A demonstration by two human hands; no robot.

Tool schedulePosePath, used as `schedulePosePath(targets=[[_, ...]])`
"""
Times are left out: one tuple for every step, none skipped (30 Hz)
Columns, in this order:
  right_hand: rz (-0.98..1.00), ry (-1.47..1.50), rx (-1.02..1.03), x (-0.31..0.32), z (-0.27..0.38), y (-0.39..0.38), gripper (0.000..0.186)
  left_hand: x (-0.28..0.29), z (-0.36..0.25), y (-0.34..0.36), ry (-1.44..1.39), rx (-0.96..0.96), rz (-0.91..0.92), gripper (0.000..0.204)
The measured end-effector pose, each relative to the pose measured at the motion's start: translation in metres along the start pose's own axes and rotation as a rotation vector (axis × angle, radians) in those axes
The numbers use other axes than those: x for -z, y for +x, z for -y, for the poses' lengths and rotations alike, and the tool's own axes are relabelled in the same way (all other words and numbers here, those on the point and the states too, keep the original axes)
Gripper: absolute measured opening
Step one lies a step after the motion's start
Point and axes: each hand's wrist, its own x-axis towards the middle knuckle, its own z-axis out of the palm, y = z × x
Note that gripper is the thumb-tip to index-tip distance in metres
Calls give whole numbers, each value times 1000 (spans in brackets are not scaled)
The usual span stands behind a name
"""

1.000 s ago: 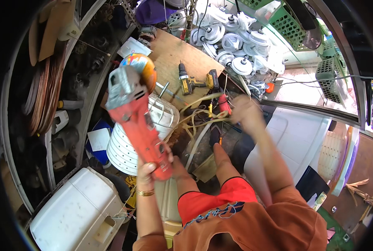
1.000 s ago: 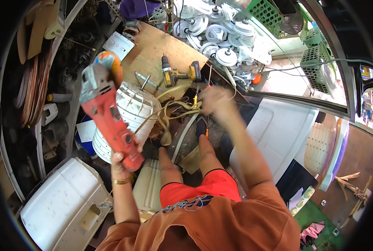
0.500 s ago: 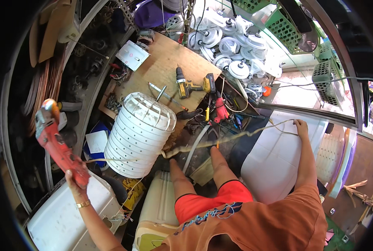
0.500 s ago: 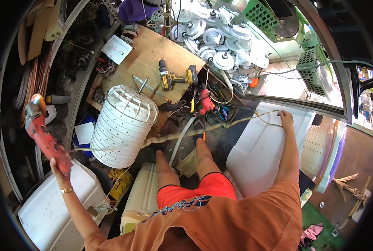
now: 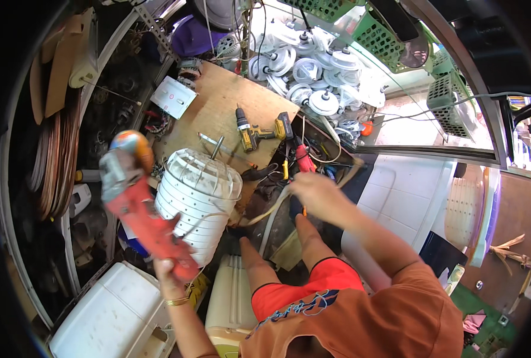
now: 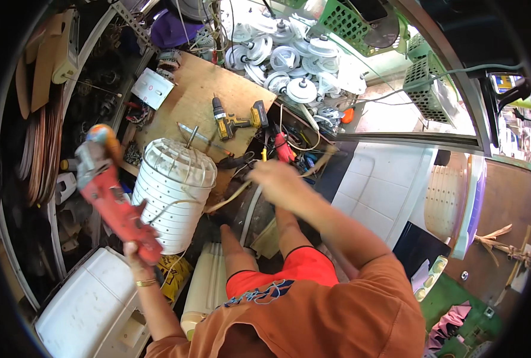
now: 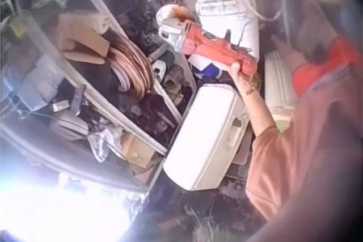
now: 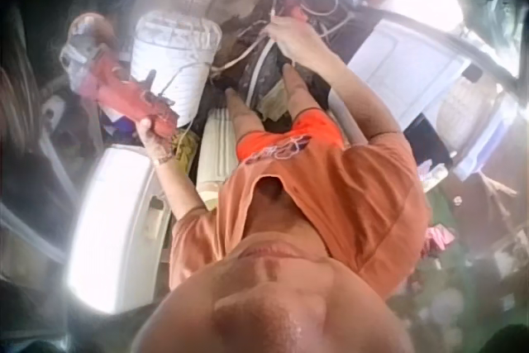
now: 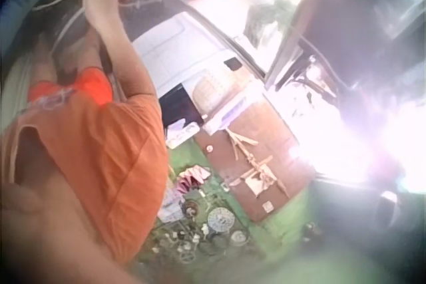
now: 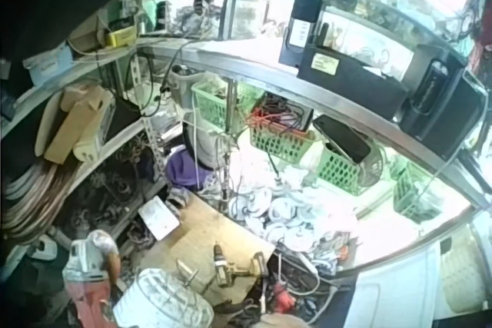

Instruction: The person holds a washing machine drum and uses a file to smooth the end of its central shaft, then uses an angle grinder to grind the shaft while holding the drum steady.

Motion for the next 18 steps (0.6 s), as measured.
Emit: schedulePosePath(targets=[[-37, 63, 10, -10, 26, 9, 26, -8, 23, -1, -41, 72, 21, 98], [-49, 97, 16, -14, 48, 17, 24, -31, 39, -1, -96, 74, 27, 98], [-62, 130, 24, -18, 64, 25, 23, -54, 51, 2, -152, 74, 33, 97], [-114, 97, 99, -25, 69, 31, 22, -68, 58, 6, -178, 147, 142, 97], [-166, 66, 176, -31, 73, 36, 21, -79, 63, 10, -202, 219, 247, 96], [-190, 47, 182, -35, 74, 38, 21, -90, 73, 12, -205, 198, 211, 94], [-190, 50, 181, -39, 69, 39, 21, -99, 74, 17, -203, 199, 210, 94], [-369, 105, 136, -43, 65, 37, 23, -108, 72, 22, -215, 169, 240, 95], [-547, 160, 88, -49, 60, 34, 26, -117, 73, 27, -228, 140, 271, 97], [-635, 260, -120, -54, 56, 32, 34, -127, 76, 30, -258, 124, 289, 97], [-670, 263, -289, -56, 53, 25, 39, -132, 78, 31, -253, 127, 286, 97], [-720, 307, -411, -62, 48, 25, 39, -136, 80, 31, -288, 146, 273, 96], [-768, 349, -536, -60, 49, 29, 39, -140, 81, 31, -323, 167, 259, 96], [-768, 355, -540, -56, 50, 31, 39, -144, 86, 32, -316, 117, 230, 93], [-753, 283, -518, -53, 52, 33, 38, -142, 89, 32, -310, 118, 228, 93], [-744, 203, -500, -46, 52, 33, 37, -142, 95, 31, -280, 129, 247, 89], [-751, 202, -508, -51, 43, 32, 37, -141, 101, 31, -249, 139, 268, 85], [-631, 436, -491, -62, 30, 31, 35, -138, 109, 34, -261, 166, 283, 85]])
